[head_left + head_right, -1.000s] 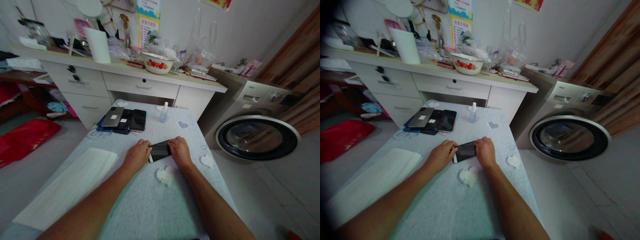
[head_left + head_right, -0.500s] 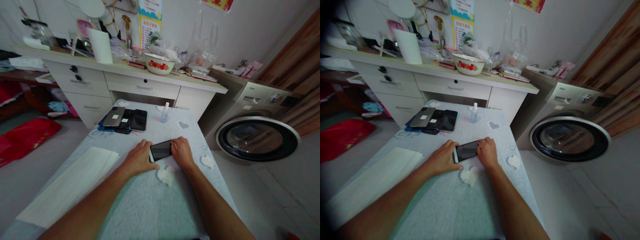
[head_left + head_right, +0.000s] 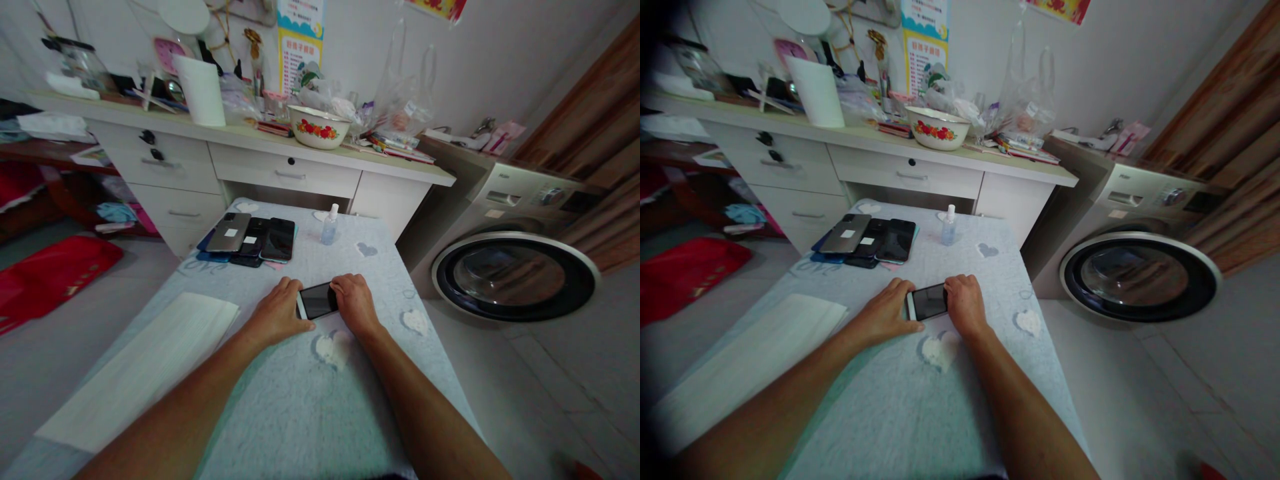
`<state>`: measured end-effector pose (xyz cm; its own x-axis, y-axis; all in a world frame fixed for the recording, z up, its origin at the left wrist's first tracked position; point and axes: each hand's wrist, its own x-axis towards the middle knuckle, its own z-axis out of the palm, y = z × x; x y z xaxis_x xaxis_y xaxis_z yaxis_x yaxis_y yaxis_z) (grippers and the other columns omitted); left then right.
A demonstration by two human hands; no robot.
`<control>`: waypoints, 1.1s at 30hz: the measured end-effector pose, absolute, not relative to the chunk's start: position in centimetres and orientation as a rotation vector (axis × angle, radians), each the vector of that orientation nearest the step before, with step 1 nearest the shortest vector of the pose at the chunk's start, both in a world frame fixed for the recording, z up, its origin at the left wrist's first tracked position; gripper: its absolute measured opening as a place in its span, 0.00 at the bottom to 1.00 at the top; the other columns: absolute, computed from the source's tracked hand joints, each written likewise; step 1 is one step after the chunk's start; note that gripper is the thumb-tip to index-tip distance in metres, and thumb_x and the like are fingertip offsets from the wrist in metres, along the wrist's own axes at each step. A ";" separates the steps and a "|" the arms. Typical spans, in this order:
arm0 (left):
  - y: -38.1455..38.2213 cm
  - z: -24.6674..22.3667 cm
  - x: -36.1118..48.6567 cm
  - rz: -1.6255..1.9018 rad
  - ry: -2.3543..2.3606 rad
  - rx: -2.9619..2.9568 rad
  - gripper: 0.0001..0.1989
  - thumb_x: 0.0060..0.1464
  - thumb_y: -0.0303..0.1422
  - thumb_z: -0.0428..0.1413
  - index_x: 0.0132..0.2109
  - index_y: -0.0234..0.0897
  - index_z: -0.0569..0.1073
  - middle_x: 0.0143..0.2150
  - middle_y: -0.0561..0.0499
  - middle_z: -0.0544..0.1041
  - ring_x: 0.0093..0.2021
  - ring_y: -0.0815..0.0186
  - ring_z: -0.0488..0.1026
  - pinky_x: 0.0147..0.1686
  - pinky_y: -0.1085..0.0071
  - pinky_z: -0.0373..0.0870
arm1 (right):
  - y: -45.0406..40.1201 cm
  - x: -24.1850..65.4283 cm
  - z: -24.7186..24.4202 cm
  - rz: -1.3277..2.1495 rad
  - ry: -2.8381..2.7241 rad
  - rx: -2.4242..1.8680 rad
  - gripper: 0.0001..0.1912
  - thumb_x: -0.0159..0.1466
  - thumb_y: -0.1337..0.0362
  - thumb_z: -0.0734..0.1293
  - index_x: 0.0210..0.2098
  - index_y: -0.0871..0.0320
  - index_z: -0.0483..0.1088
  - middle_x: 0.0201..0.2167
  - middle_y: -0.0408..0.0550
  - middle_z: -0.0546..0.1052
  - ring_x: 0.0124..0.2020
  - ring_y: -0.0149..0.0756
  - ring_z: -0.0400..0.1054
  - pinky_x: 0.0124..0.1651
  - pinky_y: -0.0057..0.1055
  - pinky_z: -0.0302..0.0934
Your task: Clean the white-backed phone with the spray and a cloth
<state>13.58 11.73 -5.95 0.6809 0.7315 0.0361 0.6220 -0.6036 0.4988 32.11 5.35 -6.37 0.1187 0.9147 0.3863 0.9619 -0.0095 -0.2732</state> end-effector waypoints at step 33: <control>12.1 -6.1 13.4 0.332 1.002 2.407 0.30 0.37 0.41 0.65 0.48 0.39 0.63 0.47 0.49 0.66 0.48 0.58 0.69 0.45 0.66 0.66 | 5.1 30.8 -6.5 -0.004 -1.932 -1.935 0.13 0.66 0.71 0.59 0.39 0.58 0.76 0.34 0.50 0.71 0.38 0.37 0.62 0.43 0.29 0.56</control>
